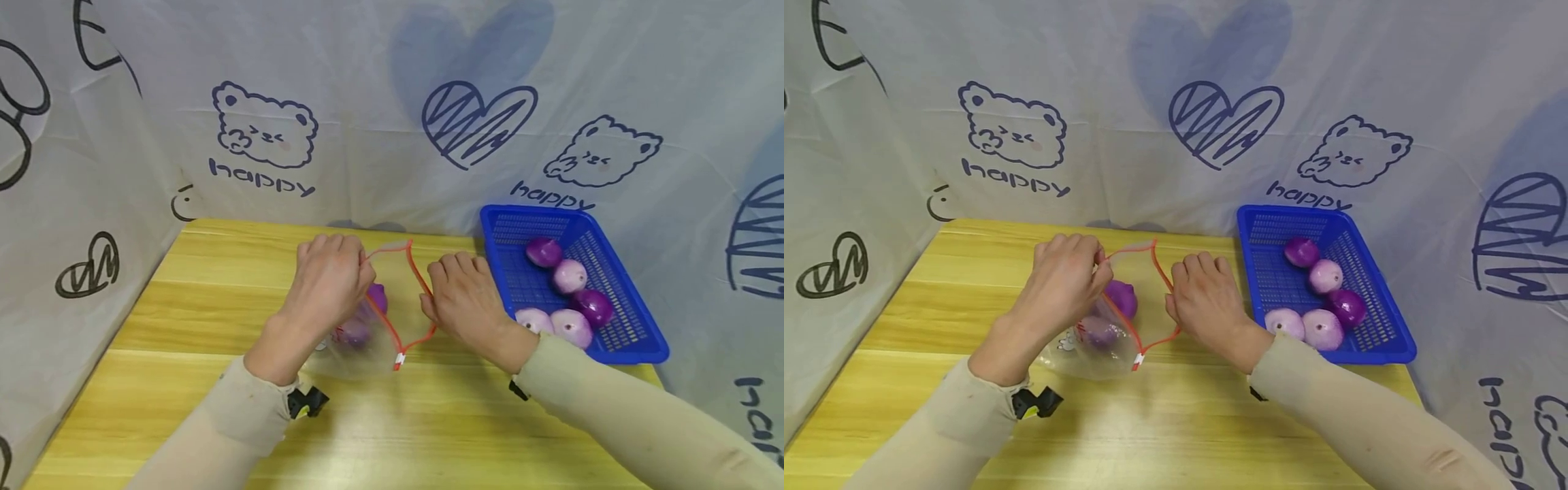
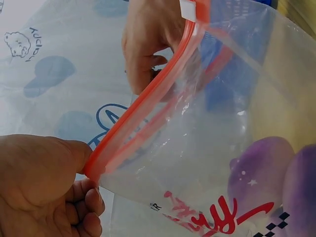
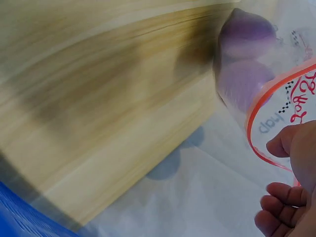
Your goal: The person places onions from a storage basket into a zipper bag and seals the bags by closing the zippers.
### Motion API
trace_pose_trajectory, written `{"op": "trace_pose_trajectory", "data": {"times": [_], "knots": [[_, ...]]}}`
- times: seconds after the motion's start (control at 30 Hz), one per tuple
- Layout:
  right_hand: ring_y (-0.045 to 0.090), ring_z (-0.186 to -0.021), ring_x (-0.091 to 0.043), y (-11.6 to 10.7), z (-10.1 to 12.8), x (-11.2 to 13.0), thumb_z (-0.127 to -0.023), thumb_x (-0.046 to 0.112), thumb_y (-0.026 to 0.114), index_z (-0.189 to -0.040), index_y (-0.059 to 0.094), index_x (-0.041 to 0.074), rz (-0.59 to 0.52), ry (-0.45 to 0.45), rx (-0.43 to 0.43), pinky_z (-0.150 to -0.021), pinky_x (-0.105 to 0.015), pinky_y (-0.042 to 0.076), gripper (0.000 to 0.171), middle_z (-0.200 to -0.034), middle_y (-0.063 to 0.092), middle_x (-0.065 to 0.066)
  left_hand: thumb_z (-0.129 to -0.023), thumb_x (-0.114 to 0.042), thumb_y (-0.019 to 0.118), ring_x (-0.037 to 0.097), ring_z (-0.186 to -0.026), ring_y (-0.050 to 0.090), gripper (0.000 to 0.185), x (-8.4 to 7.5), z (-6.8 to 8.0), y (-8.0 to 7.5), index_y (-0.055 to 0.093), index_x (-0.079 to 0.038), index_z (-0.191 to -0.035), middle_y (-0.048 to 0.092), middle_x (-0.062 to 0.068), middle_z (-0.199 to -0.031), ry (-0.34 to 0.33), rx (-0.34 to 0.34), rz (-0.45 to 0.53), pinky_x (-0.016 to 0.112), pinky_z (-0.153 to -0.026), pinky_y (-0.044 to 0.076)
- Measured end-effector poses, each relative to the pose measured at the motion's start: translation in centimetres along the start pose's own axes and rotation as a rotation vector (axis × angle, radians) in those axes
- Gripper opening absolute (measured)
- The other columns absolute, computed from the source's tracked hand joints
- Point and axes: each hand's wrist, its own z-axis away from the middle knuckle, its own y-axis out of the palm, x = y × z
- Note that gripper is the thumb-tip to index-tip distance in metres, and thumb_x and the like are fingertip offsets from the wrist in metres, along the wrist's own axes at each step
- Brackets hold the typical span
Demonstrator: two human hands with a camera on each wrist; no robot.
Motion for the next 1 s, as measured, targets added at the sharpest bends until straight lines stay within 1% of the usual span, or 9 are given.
{"op": "trace_pose_trajectory", "data": {"times": [0.07,0.17,0.23,0.37,0.47,0.53,0.63,0.8,1.0], "knots": [[0.056,-0.082,-0.036,0.3,0.1,0.0,-0.094,0.036,0.068,-0.095,0.060,0.004,-0.012,0.002,0.000,-0.070,-0.046,0.041,0.033,-0.086,0.060,-0.013,-0.093,-0.013,0.054,0.030,-0.077,0.048,0.014,0.0,0.0,0.0,0.054,-0.010,-0.080,0.053,0.005,-0.077,0.002,0.003,0.002,0.049,-0.080,0.040],[0.057,-0.079,-0.036,0.7,0.2,0.1,-0.094,0.030,0.071,-0.087,0.059,0.005,-0.046,-0.004,-0.001,-0.069,-0.046,0.041,0.028,-0.080,0.059,-0.011,-0.092,-0.012,0.056,0.031,-0.075,0.048,0.014,-0.1,0.2,0.3,0.054,-0.009,-0.079,0.052,0.006,-0.075,0.041,-0.039,-0.016,0.049,-0.077,0.039],[0.059,-0.078,-0.035,0.9,0.3,0.2,-0.096,0.026,0.070,-0.085,0.059,0.005,-0.071,-0.011,-0.001,-0.070,-0.046,0.041,0.026,-0.078,0.060,-0.010,-0.092,-0.011,0.058,0.031,-0.073,0.049,0.015,-0.1,0.3,0.7,0.055,-0.008,-0.079,0.052,0.006,-0.073,0.093,-0.091,-0.056,0.049,-0.075,0.039],[0.059,-0.076,-0.034,1.2,0.2,0.4,-0.098,0.021,0.067,-0.083,0.059,0.006,-0.113,-0.003,-0.002,-0.071,-0.045,0.041,0.023,-0.075,0.059,-0.009,-0.093,-0.011,0.064,0.031,-0.070,0.048,0.019,0.0,0.8,1.6,0.054,-0.006,-0.078,0.052,0.008,-0.071,0.217,-0.195,-0.169,0.048,-0.070,0.039],[0.059,-0.076,-0.033,1.0,0.0,0.5,-0.099,0.022,0.064,-0.083,0.059,0.007,-0.137,0.020,0.018,-0.072,-0.045,0.041,0.022,-0.076,0.059,-0.008,-0.094,-0.015,0.069,0.030,-0.069,0.047,0.024,0.1,1.2,2.1,0.055,-0.006,-0.078,0.053,0.008,-0.071,0.269,-0.218,-0.241,0.047,-0.069,0.039],[0.059,-0.077,-0.033,0.9,0.0,0.6,-0.099,0.022,0.064,-0.083,0.060,0.007,-0.149,0.032,0.035,-0.072,-0.045,0.040,0.022,-0.076,0.059,-0.008,-0.094,-0.019,0.071,0.029,-0.069,0.048,0.026,0.2,1.4,2.3,0.056,-0.006,-0.078,0.053,0.007,-0.070,0.272,-0.208,-0.274,0.047,-0.069,0.040],[0.059,-0.077,-0.033,0.9,0.0,0.6,-0.099,0.022,0.064,-0.084,0.060,0.007,-0.150,0.044,0.057,-0.073,-0.045,0.041,0.022,-0.076,0.059,-0.008,-0.094,-0.019,0.071,0.029,-0.068,0.049,0.027,0.3,1.4,2.4,0.055,-0.007,-0.076,0.051,0.006,-0.069,0.260,-0.197,-0.285,0.047,-0.069,0.040],[0.059,-0.077,-0.034,1.0,0.1,0.4,-0.098,0.023,0.066,-0.083,0.060,0.007,-0.138,0.049,0.056,-0.071,-0.045,0.040,0.023,-0.076,0.059,-0.008,-0.090,-0.013,0.069,0.029,-0.066,0.047,0.025,0.3,1.3,2.2,0.051,-0.008,-0.073,0.047,0.005,-0.067,0.237,-0.212,-0.235,0.046,-0.067,0.039],[0.060,-0.077,-0.034,0.9,0.2,-0.1,-0.096,0.023,0.067,-0.083,0.059,0.007,-0.116,0.020,0.015,-0.071,-0.046,0.040,0.023,-0.076,0.060,-0.009,-0.089,-0.010,0.066,0.029,-0.066,0.046,0.024,0.3,1.4,2.1,0.049,-0.009,-0.071,0.046,0.005,-0.066,0.214,-0.192,-0.183,0.046,-0.068,0.037]]}}
